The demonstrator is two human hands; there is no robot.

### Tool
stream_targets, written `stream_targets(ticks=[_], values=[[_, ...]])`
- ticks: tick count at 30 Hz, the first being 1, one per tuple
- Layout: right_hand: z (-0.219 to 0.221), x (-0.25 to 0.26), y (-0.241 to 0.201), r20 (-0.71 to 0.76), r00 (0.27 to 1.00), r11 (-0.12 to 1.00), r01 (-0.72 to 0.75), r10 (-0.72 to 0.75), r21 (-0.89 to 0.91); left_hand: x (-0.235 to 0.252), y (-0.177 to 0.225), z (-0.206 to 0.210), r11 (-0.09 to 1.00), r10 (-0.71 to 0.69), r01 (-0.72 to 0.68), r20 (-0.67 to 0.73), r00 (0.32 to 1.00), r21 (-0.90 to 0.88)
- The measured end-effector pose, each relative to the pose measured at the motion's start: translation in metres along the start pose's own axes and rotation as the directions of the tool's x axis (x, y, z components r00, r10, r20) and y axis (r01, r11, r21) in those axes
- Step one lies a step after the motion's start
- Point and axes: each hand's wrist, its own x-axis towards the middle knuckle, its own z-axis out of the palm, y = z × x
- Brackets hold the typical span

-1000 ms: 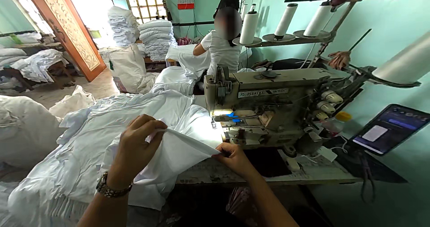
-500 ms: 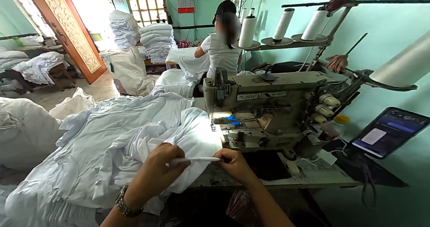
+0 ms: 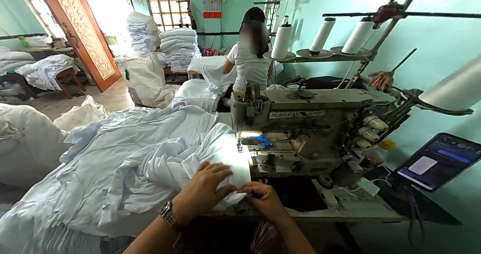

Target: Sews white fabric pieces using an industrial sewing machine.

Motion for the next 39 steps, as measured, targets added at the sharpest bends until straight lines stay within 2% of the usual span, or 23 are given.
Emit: stream_targets(ticks=[3, 6, 9, 10, 13, 15, 17, 22, 27, 33, 36, 39], values=[[0.001, 0.003, -0.001, -0.038, 0.999, 1.000, -0.010, 0.010, 0.002, 0.019, -0.016, 0.013, 0.978, -0.167, 0.155, 0.079, 0.983, 0.141], [0.003, 0.006, 0.004, -0.069, 0.998, 1.000, -0.008, 0.009, 0.012, 0.035, -0.032, 0.016, 0.969, -0.191, 0.180, 0.048, 0.980, 0.168], [0.004, 0.015, 0.002, -0.109, 0.994, 0.999, 0.032, -0.031, 0.011, 0.051, -0.033, 0.007, 0.955, -0.251, 0.228, 0.105, 0.962, 0.192], [0.004, 0.018, 0.000, -0.120, 0.992, 0.999, 0.039, -0.038, 0.006, 0.052, -0.028, 0.006, 0.952, -0.248, 0.229, 0.078, 0.966, 0.204], [0.006, 0.015, 0.001, -0.143, 0.989, 1.000, 0.027, -0.026, 0.004, 0.045, -0.004, 0.014, 0.967, -0.116, 0.124, -0.050, 0.992, 0.224], [0.009, 0.008, 0.007, -0.160, 0.987, 1.000, 0.013, -0.015, -0.014, 0.040, 0.003, 0.021, 0.968, -0.092, 0.091, -0.007, 0.996, 0.235], [0.010, 0.007, 0.008, -0.181, 0.983, 1.000, 0.009, -0.014, -0.027, 0.042, -0.004, 0.026, 0.962, -0.129, 0.112, 0.052, 0.990, 0.247], [0.009, 0.027, -0.001, -0.243, 0.965, 0.995, 0.079, -0.093, -0.066, 0.057, -0.022, 0.023, 0.965, -0.156, 0.147, 0.026, 0.987, 0.220], [0.017, 0.019, 0.008, -0.274, 0.951, 0.988, 0.120, -0.143, -0.099, 0.046, -0.021, 0.036, 0.979, -0.025, 0.040, -0.078, 0.997, 0.199], [0.013, 0.038, 0.016, -0.302, 0.910, 0.951, 0.229, -0.284, -0.205, 0.064, -0.041, 0.033, 0.988, -0.027, 0.041, -0.095, 0.995, 0.146], [0.010, 0.040, 0.015, -0.300, 0.896, 0.925, 0.238, -0.327, -0.297, 0.080, -0.041, 0.024, 0.981, -0.145, 0.153, -0.069, 0.987, 0.123], [0.017, 0.018, 0.008, -0.308, 0.877, 0.902, 0.257, -0.369, -0.347, 0.090, -0.039, 0.026, 0.955, -0.278, 0.295, -0.227, 0.933, 0.043]])
